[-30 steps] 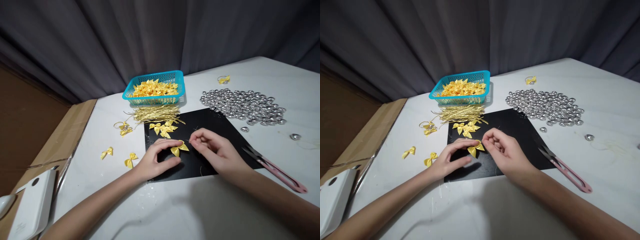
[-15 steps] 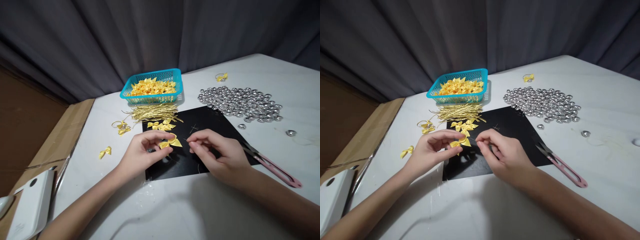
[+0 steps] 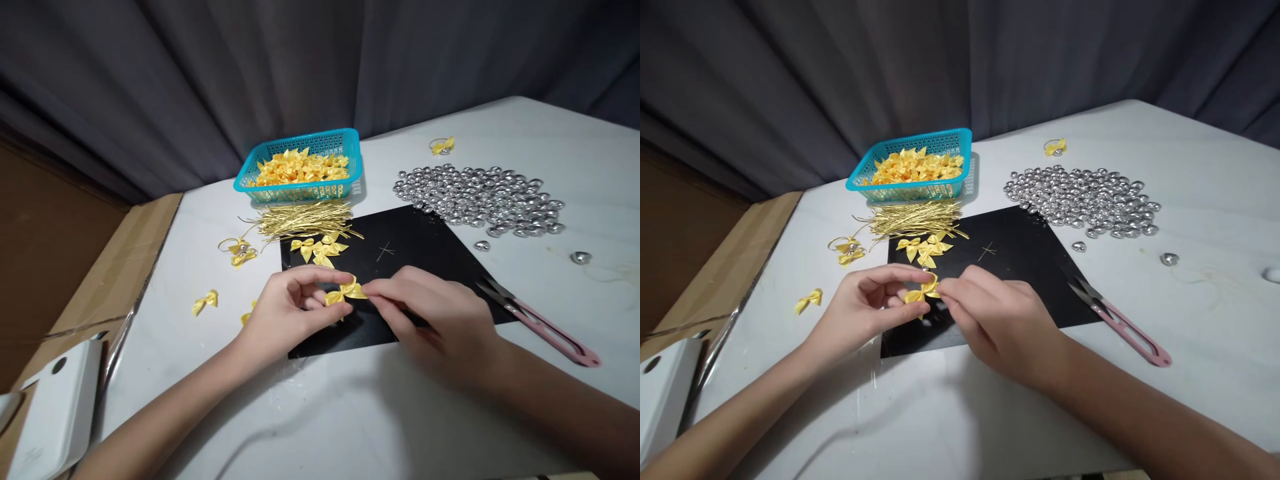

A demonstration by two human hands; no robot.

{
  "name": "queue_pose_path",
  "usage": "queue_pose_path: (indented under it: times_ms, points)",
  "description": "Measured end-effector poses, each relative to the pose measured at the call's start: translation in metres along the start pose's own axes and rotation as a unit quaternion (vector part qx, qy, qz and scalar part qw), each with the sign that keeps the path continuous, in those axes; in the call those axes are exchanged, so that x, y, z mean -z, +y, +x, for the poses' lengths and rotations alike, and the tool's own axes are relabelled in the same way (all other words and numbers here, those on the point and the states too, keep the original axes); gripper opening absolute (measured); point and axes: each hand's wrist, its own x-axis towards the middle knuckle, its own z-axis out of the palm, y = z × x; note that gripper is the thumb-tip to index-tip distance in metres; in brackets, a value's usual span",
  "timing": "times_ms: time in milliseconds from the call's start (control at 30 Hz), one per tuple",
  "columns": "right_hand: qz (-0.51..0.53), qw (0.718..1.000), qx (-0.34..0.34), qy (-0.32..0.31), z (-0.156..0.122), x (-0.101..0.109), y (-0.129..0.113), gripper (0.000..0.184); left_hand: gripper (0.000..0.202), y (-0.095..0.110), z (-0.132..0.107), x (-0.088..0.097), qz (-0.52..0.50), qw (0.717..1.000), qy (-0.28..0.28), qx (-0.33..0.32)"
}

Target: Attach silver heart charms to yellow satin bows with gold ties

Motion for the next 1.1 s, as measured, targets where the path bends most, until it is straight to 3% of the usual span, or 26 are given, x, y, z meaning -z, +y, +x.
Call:
queue_pose_path:
  times_ms: [167, 333, 1100]
  points:
    - [-0.052, 0.997, 0.043, -0.034, 0.0023, 0.0039, -0.0019, 0.024, 0.025, 0.0033, -0.004, -0.0047, -0.006, 1.0, -0.007, -0.004]
    - [-0.037, 0.997, 0.067, -0.03, 0.0009, 0.0044, -0.0002, 0.024, 0.023, 0.0039, -0.0073, -0.0053, 0.0, 1.0, -0.01, -0.016]
    - [-0.025, 0.996, 0.052, -0.062, -0.0031, 0.0052, -0.0004, 0.026, 0.023, 0.0031, -0.0077, -0.0073, 0.004, 1.0, -0.007, -0.006]
